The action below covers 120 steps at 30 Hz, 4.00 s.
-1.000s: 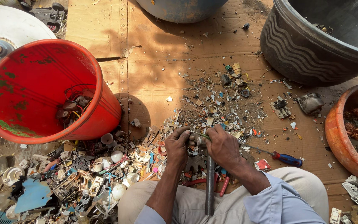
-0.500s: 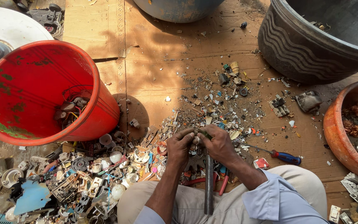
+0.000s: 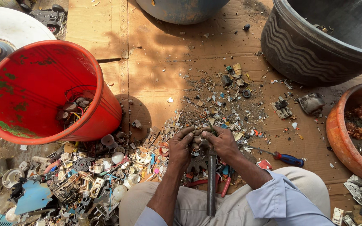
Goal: The person sits on the ground and uses a hammer to repeatedly strike and break apart small electronic components and scrap metal. They pick up individual pieces from a pile of debris, smash them on a metal anvil, and occasionally sort the resulting fragments into nearby buckets.
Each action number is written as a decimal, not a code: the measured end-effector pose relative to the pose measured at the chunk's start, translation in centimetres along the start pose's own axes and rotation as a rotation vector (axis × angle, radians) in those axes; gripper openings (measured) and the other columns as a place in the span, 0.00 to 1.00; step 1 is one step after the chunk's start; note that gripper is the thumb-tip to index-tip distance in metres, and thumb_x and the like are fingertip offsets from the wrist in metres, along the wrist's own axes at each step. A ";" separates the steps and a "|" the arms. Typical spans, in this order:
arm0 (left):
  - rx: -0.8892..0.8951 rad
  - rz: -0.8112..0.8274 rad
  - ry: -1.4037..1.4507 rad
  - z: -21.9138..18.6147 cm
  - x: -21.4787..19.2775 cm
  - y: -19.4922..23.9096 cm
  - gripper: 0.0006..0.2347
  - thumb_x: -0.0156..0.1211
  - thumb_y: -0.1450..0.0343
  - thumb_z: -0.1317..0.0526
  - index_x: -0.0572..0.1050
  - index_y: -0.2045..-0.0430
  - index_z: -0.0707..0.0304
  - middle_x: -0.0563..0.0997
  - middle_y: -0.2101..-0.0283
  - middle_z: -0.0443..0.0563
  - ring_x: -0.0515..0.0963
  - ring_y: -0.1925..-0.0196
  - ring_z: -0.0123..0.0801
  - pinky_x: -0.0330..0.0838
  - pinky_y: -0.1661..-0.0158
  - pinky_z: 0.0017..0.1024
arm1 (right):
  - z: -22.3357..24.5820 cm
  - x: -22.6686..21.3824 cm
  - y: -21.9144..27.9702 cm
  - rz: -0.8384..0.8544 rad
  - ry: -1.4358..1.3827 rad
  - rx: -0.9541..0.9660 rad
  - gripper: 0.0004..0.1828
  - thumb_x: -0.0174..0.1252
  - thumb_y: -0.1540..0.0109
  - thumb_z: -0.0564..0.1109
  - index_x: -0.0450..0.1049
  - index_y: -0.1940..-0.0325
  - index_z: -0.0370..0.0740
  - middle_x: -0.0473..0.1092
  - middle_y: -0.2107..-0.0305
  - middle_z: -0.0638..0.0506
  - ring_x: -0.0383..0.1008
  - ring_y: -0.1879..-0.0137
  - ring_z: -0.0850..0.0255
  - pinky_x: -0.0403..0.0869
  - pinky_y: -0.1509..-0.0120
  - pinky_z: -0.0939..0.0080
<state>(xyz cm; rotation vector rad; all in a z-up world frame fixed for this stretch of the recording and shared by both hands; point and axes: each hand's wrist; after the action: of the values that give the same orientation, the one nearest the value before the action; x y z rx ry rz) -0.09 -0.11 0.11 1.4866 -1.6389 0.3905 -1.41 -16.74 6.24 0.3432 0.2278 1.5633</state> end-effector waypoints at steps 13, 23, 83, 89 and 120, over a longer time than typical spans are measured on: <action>0.047 0.111 -0.349 -1.4 1.7 1.9 0.11 0.55 0.26 0.71 0.73 0.50 0.74 0.82 0.65 0.55 0.80 0.72 0.25 0.77 0.73 0.22 | -0.3 -0.9 0.1 0.101 -0.154 0.088 0.09 0.58 0.35 0.38 0.77 0.53 0.29 0.75 0.75 0.47 0.66 0.77 0.70 0.64 0.77 0.72; -0.009 0.111 -0.276 -1.5 1.8 1.8 0.09 0.56 0.25 0.69 0.77 0.54 0.75 0.84 0.68 0.55 0.82 0.71 0.28 0.79 0.68 0.22 | 0.7 0.1 0.5 0.028 0.027 -0.009 0.09 0.56 0.33 0.40 0.75 0.54 0.31 0.76 0.73 0.50 0.76 0.70 0.68 0.76 0.66 0.69; 0.736 0.003 -1.239 -1.4 4.0 3.2 0.07 0.67 0.31 0.65 0.83 0.62 0.64 0.85 0.67 0.54 0.85 0.68 0.33 0.79 0.68 0.32 | 0.2 -0.4 0.2 0.081 -0.485 0.167 0.27 0.40 0.38 0.32 0.62 0.34 0.37 0.72 0.45 0.38 0.77 0.46 0.57 0.77 0.43 0.55; 0.060 0.027 -0.308 -1.4 2.7 1.8 0.08 0.62 0.32 0.67 0.82 0.63 0.74 0.87 0.69 0.54 0.87 0.69 0.31 0.83 0.65 0.30 | 0.7 -0.4 0.0 0.046 -0.546 0.189 0.25 0.40 0.37 0.32 0.63 0.35 0.36 0.72 0.48 0.36 0.75 0.46 0.49 0.78 0.42 0.47; -0.047 -0.564 0.220 -3.5 -1.1 -3.0 0.06 0.52 0.25 0.64 0.73 0.65 0.70 0.74 0.76 0.50 0.73 0.75 0.31 0.68 0.73 0.28 | -3.7 -11.4 -16.1 -0.346 0.939 0.218 0.12 0.56 0.33 0.48 0.80 0.52 0.42 0.77 0.67 0.48 0.77 0.65 0.59 0.77 0.58 0.55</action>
<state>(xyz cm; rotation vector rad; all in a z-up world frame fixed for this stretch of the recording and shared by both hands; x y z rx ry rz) 3.91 2.43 0.35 1.7214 -0.9947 0.1874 12.31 -27.40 -3.81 -0.2838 1.1279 1.2544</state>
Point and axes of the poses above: each hand's wrist, its own y-axis away from the middle knuckle, its own x-axis out of the palm, z = x × y
